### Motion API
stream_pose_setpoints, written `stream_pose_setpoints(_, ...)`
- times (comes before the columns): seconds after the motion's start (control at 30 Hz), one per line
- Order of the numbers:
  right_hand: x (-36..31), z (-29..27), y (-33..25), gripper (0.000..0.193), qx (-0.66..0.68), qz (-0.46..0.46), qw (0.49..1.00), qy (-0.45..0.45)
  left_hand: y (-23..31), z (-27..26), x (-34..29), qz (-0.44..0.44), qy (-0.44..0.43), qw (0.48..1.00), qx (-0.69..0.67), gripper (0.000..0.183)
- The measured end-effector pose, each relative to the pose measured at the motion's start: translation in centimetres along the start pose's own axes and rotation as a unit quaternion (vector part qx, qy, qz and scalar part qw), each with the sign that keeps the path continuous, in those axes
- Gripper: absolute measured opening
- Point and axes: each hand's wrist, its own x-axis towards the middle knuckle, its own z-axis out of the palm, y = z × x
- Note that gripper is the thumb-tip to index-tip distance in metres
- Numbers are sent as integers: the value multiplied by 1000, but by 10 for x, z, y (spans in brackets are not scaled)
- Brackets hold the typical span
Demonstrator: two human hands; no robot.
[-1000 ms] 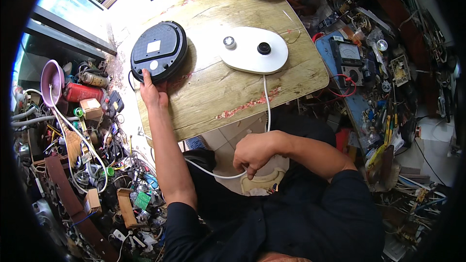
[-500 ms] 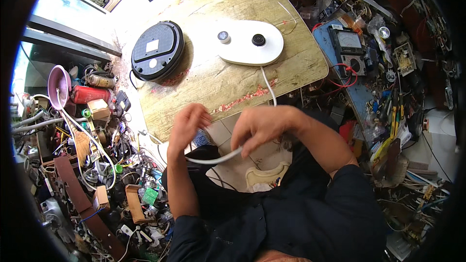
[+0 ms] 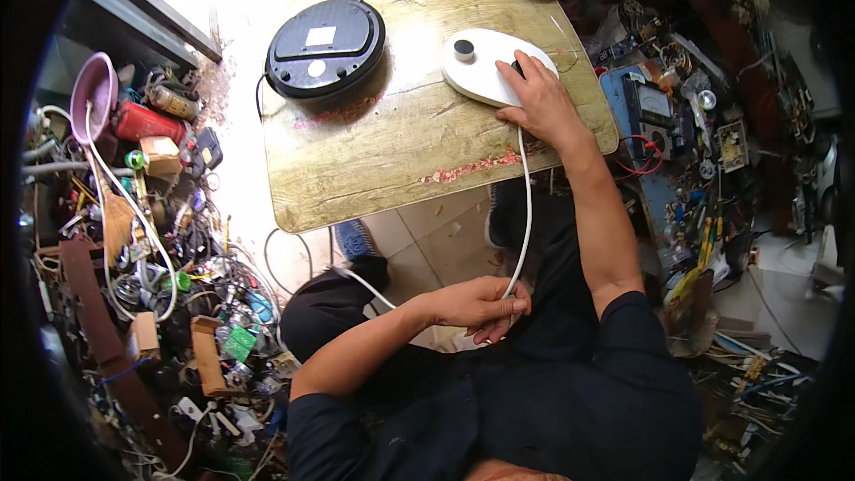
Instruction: The person uses a multimeter to test electrical continuity on a white dome-shaped device and a black circular device. They probe internal wires and circuit board points while seated at a cluttered workbench.
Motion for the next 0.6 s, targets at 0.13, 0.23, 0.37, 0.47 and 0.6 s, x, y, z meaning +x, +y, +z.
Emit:
stream_pose_setpoints(0.13,6,-14,-10,66,5,-3,1000,12,-7,-10,3,25,-6,998,55,29)
stream_pose_setpoints(0.23,3,-28,-10,50,96,33,992,72,-26,-10,9,8,-31,997,67,30)
stream_pose_setpoints(0.37,-8,-28,7,45,426,164,878,143,-30,-6,13,11,-81,989,121,33)
stream_pose_setpoints(0.47,-11,-26,16,49,700,193,660,193,-33,-5,12,76,-91,980,158,34)
stream_pose_setpoints(0.6,-12,-37,-1,53,752,241,584,187,-14,-9,8,84,-58,956,274,34)
